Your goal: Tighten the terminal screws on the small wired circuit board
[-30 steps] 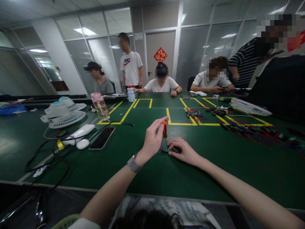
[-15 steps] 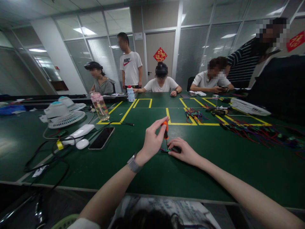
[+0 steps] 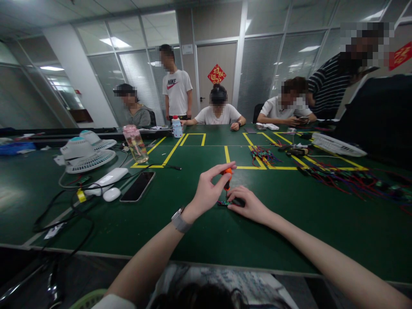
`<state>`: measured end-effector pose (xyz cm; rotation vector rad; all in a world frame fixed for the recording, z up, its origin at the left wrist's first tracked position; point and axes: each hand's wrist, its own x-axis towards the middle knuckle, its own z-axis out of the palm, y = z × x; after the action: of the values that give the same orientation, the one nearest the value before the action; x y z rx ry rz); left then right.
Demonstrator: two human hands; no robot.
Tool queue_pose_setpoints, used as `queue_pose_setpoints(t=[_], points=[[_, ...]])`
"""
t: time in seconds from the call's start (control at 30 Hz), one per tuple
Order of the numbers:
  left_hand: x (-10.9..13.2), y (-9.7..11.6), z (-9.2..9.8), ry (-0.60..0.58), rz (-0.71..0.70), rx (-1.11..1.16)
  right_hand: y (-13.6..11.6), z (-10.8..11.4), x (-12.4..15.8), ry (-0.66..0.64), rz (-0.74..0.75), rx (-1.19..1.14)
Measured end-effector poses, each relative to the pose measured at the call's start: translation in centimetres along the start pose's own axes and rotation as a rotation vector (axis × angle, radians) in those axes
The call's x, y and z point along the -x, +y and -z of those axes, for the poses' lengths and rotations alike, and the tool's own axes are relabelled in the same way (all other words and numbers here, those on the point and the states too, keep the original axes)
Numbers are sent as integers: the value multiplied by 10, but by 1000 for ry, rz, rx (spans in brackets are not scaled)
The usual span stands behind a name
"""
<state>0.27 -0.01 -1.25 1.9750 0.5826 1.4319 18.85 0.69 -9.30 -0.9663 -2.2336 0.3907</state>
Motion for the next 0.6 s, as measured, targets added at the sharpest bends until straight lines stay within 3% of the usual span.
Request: queue_pose_setpoints(t=[0.13, 0.33, 0.5, 0.6], points=[[-1, 1, 1, 48, -66, -129, 0, 0, 0, -6, 5, 3], [-1, -1, 2, -111, -27, -21, 1, 0, 0, -4, 8, 0], [0, -1, 0, 39, -39, -134, 0, 0, 0, -2, 1, -4], [0, -2, 1, 60, -35, -197, 0, 0, 0, -4, 0, -9]])
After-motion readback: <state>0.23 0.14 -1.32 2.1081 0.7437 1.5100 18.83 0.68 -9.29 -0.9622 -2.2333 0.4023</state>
